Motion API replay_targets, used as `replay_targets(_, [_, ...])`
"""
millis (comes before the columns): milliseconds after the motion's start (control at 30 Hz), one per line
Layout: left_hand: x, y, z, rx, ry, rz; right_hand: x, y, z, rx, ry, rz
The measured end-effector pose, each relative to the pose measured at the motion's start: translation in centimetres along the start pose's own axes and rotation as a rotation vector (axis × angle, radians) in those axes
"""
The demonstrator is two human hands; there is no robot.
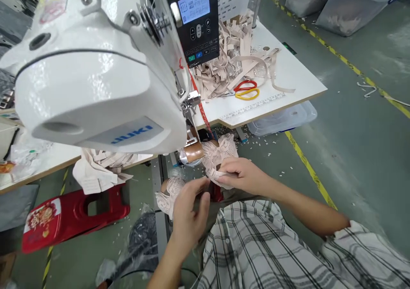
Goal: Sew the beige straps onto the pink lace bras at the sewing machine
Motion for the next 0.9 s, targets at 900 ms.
replay_targets(900, [4.3, -2.8, -0.9, -0.278, -0.219, 0.165, -1.8, -2.6, -0.7, -0.01, -0.281, 0.169])
Point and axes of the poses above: each hand's wrist, its own z-axis towards the middle knuckle, its own y-axis out of the back of the hand, x = y × z, the point moved 4 cm from there along z, towards the middle knuckle, and after that the axes turned 12 degrees about y, right-handed, at the moved point
